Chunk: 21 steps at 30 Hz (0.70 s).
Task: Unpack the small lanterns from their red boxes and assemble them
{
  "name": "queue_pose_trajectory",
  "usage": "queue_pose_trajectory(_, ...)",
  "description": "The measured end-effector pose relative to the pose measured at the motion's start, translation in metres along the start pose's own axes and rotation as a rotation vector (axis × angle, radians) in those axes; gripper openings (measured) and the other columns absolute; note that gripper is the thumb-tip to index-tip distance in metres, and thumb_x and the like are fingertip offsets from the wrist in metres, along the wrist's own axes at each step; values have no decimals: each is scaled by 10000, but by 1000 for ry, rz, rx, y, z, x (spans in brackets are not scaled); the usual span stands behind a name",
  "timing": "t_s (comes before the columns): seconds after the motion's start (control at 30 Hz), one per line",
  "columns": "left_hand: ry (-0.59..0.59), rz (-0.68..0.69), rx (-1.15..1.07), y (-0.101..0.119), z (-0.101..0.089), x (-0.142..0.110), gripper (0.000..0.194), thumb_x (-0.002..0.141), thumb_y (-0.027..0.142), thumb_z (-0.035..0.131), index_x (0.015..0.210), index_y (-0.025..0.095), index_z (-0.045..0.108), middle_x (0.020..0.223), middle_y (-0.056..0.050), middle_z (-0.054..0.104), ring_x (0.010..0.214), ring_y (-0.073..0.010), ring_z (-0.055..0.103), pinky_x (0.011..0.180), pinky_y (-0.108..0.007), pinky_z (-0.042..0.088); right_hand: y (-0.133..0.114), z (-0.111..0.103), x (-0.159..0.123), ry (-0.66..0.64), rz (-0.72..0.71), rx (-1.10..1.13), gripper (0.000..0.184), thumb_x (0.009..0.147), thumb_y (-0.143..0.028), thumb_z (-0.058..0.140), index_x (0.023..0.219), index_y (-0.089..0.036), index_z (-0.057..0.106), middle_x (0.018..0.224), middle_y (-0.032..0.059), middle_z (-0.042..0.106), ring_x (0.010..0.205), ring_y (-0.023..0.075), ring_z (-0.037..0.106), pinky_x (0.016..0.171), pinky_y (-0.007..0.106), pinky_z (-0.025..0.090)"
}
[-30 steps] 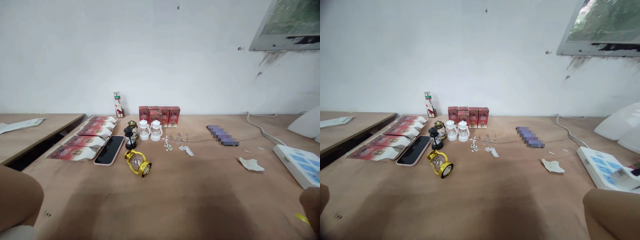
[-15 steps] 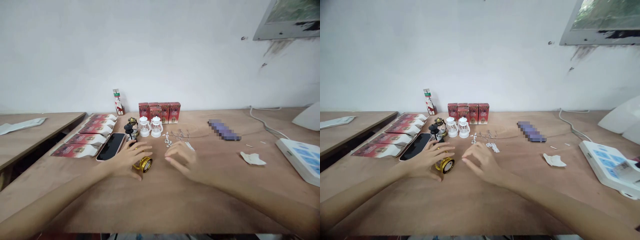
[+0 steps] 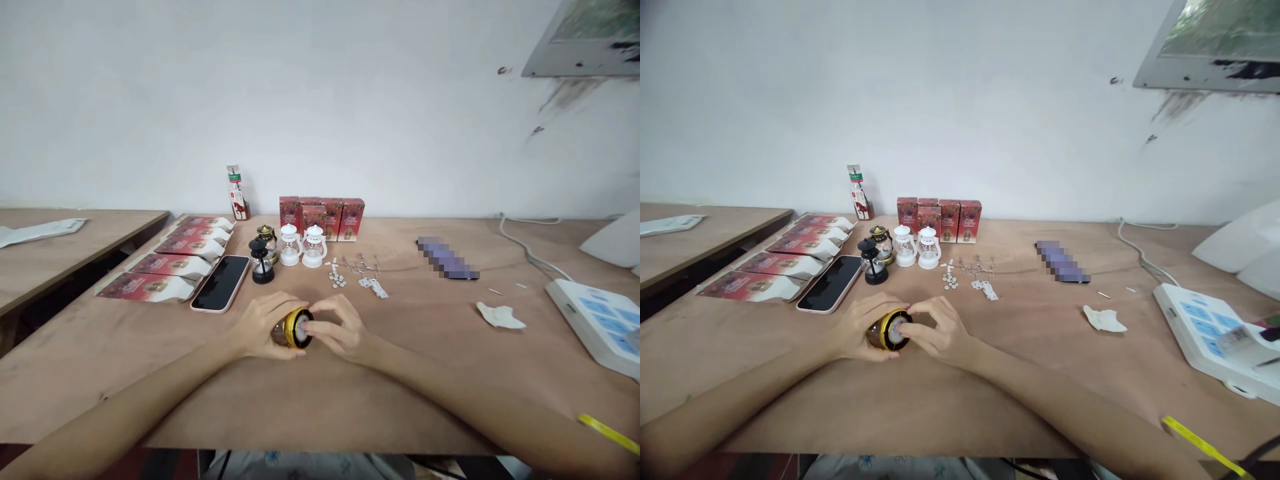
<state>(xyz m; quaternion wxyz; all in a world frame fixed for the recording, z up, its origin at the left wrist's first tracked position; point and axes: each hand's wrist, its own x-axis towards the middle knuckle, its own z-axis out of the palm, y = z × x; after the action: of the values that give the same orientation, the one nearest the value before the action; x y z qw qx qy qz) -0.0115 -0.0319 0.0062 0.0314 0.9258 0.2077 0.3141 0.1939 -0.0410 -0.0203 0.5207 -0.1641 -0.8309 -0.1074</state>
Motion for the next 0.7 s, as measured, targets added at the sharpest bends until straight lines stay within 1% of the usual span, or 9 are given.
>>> queue_pose_trajectory(0.2, 59, 43, 94, -2, 6, -5, 603, 721, 507, 615, 1194, 154, 487, 984, -126, 658, 890, -228, 635, 742, -315, 524, 1, 0, 0, -40, -37, -15, 141, 877, -184, 511, 945, -218, 629, 910, 63, 593, 795, 138, 557, 673, 284, 458)
queue_pose_trajectory(0.3, 83, 57, 125, -1, 7, -5, 574, 722, 505, 608, 1157, 145, 502, 945, -122, 663, 849, -224, 639, 710, -311, 527, 1, -1, 0, -54, -48, -9, 162, 869, -159, 505, 975, -212, 615, 925, 72, 576, 819, 144, 550, 685, 285, 462)
queue_pose_trajectory(0.4, 73, 54, 136, -1, 8, -4, 543, 727, 498, 600, 1123, 137, 512, 929, -119, 663, 831, -219, 634, 691, -305, 523, 1, -1, -1, -80, -54, -4, 185, 847, -129, 505, 991, -196, 600, 940, 83, 552, 840, 154, 535, 697, 290, 465)
queue_pose_trajectory(0.57, 94, 113, 182, 1, 10, -4, 521, 736, 498, 594, 1089, 124, 512, 884, -104, 659, 774, -203, 619, 631, -287, 504, 1, -1, -2, -82, -102, -14, 182, 830, -125, 453, 955, -193, 566, 984, 90, 508, 857, 160, 509, 705, 303, 461)
queue_pose_trajectory(0.7, 137, 161, 256, 3, 13, -3, 491, 731, 532, 581, 1004, 125, 538, 830, -96, 651, 718, -193, 603, 588, -279, 488, 2, 1, -4, -115, -128, -41, 133, 813, -172, 452, 904, -202, 544, 1056, 105, 463, 906, 184, 491, 727, 332, 446)
